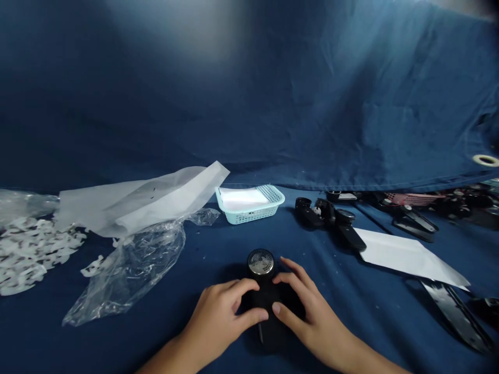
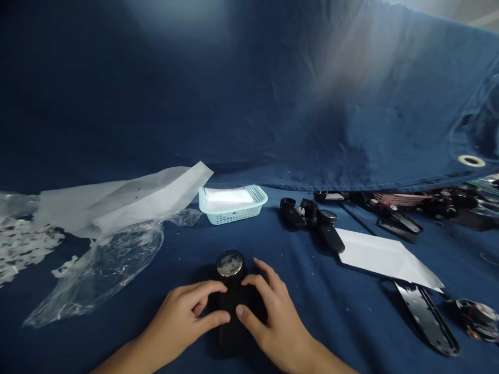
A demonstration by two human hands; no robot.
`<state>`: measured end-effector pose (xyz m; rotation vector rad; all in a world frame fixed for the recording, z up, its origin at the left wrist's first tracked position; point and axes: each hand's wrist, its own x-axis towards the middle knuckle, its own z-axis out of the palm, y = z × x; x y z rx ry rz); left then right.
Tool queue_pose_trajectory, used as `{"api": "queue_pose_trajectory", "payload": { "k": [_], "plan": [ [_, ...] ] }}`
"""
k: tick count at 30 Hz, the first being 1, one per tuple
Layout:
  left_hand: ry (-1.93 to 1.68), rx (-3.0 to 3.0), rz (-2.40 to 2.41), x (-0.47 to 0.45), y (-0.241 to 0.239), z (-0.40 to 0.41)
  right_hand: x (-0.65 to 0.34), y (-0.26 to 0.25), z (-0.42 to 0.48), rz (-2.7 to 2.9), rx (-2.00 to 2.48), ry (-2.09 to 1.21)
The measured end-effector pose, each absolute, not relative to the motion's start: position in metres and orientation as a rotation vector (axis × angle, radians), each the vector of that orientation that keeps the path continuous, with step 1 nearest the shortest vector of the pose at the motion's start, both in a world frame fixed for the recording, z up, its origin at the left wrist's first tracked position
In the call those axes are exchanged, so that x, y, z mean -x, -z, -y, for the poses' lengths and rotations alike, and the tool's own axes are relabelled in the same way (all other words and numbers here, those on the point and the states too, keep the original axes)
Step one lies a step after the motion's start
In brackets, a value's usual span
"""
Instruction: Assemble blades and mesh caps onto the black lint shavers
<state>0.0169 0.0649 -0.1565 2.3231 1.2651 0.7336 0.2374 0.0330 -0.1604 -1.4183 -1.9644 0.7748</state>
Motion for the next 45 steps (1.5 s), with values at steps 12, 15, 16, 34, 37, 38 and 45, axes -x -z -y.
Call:
{"api": "queue_pose_trajectory", "payload": {
  "k": [12,15,16,34,37,38,45],
  "plan": [
    [-0.704,-2.337,-1.110,-0.015,0.156,-0.064,-0.236,0.156,-0.032,2.126,1.261,-0.680],
    [-0.736,-2.365,-1.092,-0.015,0.159,-0.064,-0.235,0.157,-0.032,2.123,1.236,-0.642],
    [-0.749,-2.383,-1.084,-0.015,0.161,-0.064,-0.235,0.157,-0.032,2.122,1.233,-0.630],
    [-0.804,-2.594,-1.016,-0.016,0.160,-0.064,-0.236,0.171,-0.039,2.190,1.225,-0.452],
    [-0.890,-2.684,-0.996,-0.015,0.161,-0.063,-0.235,0.171,-0.040,2.189,1.244,-0.447],
    [-0.935,-2.711,-0.992,-0.015,0.161,-0.063,-0.235,0.170,-0.040,2.192,1.251,-0.452],
    [-0.884,-2.754,-1.110,-0.013,0.164,-0.064,-0.235,0.164,-0.040,2.139,1.342,-0.534]
  ]
}}
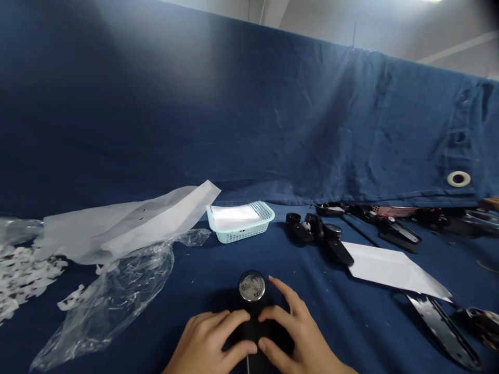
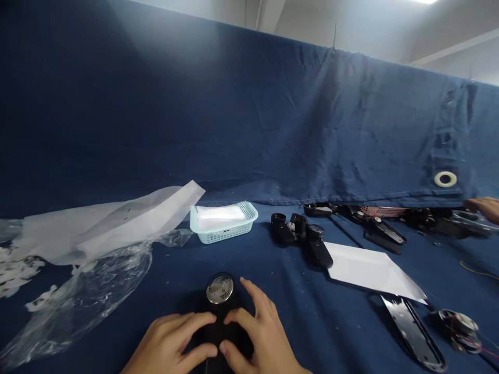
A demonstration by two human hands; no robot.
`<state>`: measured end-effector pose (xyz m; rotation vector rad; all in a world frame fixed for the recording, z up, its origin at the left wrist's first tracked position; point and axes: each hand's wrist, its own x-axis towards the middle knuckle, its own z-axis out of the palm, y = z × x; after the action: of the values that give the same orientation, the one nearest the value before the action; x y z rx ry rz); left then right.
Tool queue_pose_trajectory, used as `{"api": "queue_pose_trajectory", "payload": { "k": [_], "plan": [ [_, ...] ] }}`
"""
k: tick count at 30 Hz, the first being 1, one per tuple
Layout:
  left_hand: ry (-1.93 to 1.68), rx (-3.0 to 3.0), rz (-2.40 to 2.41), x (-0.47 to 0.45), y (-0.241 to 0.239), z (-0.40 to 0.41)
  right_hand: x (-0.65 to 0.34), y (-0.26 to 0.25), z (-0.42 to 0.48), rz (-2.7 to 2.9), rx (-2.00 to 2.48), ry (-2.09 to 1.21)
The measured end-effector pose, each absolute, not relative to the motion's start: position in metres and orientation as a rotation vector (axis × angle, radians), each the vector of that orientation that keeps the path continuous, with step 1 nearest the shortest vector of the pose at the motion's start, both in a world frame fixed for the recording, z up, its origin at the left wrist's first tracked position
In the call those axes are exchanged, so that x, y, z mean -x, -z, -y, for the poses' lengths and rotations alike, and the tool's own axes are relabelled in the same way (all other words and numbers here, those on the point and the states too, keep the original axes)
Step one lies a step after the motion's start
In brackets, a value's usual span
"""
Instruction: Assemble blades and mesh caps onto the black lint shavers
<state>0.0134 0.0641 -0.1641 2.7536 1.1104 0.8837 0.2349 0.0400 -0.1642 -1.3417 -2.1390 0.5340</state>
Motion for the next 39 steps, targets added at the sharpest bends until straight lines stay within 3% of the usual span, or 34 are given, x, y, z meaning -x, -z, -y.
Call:
{"api": "queue_pose_trajectory", "payload": {
  "k": [7,21,39],
  "plan": [
    [-0.861,-2.714,-1.314,-0.012,0.161,-0.067,-0.237,0.163,-0.040,1.948,1.469,-0.673],
    [-0.745,-2.742,-1.569,-0.017,0.166,-0.064,-0.235,0.162,-0.041,2.008,1.413,-0.610],
    [-0.775,-2.674,-1.274,-0.023,0.160,-0.054,-0.236,0.163,-0.033,2.121,1.389,-0.553]
  ]
}}
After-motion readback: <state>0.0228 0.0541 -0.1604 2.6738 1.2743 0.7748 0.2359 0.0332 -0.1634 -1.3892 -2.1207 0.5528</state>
